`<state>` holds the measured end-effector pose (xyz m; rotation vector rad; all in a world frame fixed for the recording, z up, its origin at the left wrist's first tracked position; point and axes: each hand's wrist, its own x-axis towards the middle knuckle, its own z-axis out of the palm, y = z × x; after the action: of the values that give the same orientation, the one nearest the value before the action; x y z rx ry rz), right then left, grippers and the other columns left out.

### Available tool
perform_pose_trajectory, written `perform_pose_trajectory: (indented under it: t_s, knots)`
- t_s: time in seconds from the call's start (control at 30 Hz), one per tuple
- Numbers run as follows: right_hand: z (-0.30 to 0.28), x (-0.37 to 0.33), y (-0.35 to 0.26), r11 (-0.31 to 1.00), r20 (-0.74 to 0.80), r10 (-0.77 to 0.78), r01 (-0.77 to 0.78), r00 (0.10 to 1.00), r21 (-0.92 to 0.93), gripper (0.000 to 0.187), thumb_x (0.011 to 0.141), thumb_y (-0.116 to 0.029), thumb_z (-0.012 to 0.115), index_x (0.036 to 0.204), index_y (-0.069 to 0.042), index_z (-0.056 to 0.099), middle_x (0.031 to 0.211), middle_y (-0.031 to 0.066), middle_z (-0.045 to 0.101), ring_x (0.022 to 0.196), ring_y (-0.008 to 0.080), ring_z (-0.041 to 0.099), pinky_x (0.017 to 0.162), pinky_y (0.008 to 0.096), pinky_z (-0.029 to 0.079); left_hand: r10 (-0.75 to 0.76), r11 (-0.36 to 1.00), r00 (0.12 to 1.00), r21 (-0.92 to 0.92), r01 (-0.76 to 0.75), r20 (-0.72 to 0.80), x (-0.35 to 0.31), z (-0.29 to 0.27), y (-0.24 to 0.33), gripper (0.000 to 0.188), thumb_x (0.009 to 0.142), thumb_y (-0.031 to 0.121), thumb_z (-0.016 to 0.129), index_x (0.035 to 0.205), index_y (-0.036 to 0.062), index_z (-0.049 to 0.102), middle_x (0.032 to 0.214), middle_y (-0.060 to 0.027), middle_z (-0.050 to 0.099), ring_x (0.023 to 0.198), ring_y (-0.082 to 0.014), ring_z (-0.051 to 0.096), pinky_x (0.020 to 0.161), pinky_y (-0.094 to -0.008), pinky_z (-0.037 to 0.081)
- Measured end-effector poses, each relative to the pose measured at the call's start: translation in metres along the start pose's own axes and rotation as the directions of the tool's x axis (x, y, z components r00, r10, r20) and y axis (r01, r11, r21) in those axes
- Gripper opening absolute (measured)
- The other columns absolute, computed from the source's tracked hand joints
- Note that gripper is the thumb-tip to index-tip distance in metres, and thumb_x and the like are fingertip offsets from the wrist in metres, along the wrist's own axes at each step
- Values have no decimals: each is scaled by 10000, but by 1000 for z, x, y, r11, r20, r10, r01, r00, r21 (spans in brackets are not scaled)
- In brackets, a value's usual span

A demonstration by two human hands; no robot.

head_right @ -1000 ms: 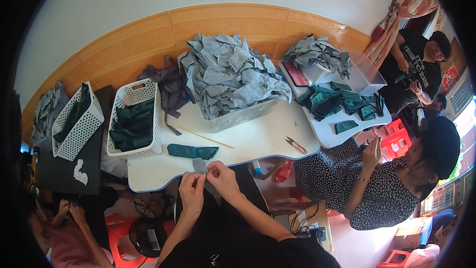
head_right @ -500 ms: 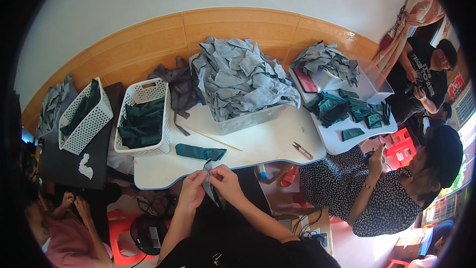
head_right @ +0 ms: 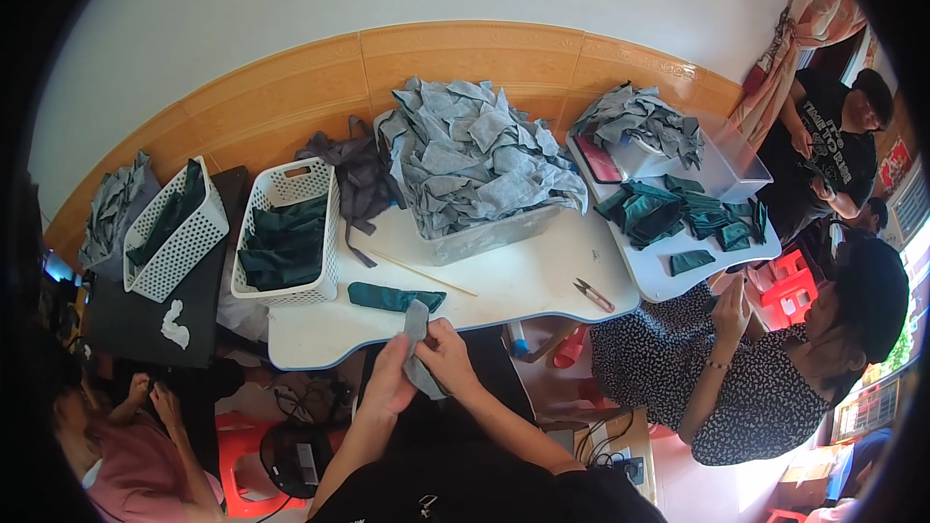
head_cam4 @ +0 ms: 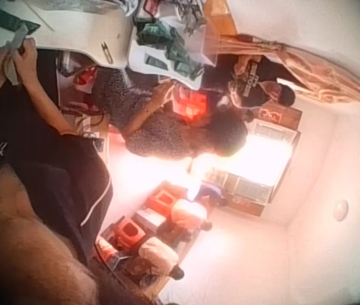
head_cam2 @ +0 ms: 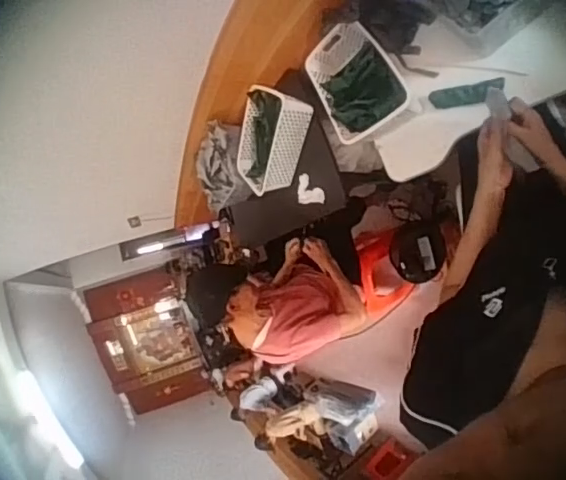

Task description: The recorder uses a wooden stick to turn small green and grey fabric pieces inside out.

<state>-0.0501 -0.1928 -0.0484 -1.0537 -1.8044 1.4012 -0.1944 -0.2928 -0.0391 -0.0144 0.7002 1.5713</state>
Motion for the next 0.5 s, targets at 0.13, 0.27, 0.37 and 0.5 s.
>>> perform_pose_trajectory:
  t_s: [0.13,0.27,0.37,0.5]
  knots:
    - [-5,-5,-10,997,45,-69,69,997,17,249,1085,-139,922,1223,29,801,1155,115,661,1013,242,696,910,414,602,166,975,986,155,-160,-25,4,-11,7,219,1303,225,918,1429,59,850,1355,-77,909,1215,-191,875,1120,-402,712]
    - [7,-13,-2,994,-59,7,0,998,113,201,1154,-147,916,1307,-27,864,1179,57,662,1036,184,658,931,363,563,172,979,980,125,-159,-103,-5,-4,-15,202,1292,220,934,1373,49,863,1292,-70,920,1159,-182,882,1081,-369,709]
    - [9,-9,-5,985,-124,-75,93,989,143,235,1165,-98,873,1388,-24,888,1272,76,744,1124,195,735,1012,353,606,46,998,993,47,-41,-109,-13,3,-20,190,1301,225,918,1397,62,901,1313,-50,930,1183,-180,883,1084,-389,709]
    - [-3,-4,-15,975,-140,-188,202,972,90,330,1160,3,822,1478,-23,906,1390,84,809,1241,193,799,1092,331,627,16,995,997,97,-8,-80,-17,16,-9,215,1309,251,911,1423,69,909,1322,-43,932,1192,-173,881,1090,-394,703]
